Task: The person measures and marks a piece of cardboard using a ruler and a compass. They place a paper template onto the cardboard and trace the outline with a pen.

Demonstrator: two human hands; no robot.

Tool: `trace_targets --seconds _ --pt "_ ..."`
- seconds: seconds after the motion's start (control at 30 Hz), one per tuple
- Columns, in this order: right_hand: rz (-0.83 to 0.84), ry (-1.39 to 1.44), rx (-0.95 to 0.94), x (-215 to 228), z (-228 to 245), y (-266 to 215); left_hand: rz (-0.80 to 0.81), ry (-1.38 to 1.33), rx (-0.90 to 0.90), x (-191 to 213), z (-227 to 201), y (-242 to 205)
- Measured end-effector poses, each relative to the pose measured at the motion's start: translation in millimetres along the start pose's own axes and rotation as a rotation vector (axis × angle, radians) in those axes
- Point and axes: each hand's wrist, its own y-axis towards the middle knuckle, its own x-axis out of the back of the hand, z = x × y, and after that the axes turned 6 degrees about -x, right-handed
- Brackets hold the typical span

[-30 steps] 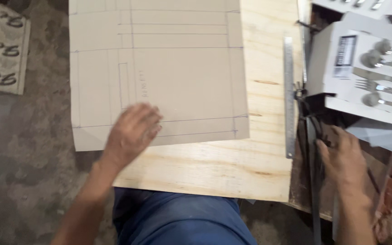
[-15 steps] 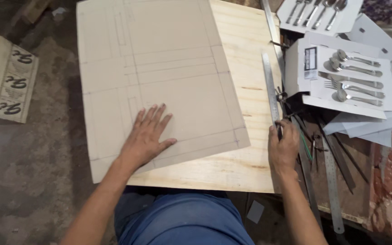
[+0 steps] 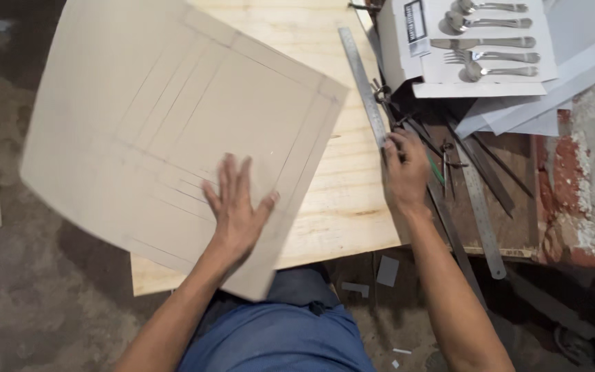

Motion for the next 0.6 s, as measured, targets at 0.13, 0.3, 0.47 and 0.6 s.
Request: trace_targets --seconds 0.13,0.3,0.47,0.6 --pt "-0.165 -0.229 -0.035 53 -45 22 0.316 0.148 -0.374 11 3 13" --pt "0.192 -0.451 -0.233 92 -97 24 0.160 0.199 -0.234 -20 -21 36" --pt "0.279 -0.392 -0.220 95 -103 30 0.089 0.122 -0.224 -58 -49 60" --pt "0.342 -0.433 -0.244 96 -103 39 0.188 0.038 -0.501 -70 -65 100"
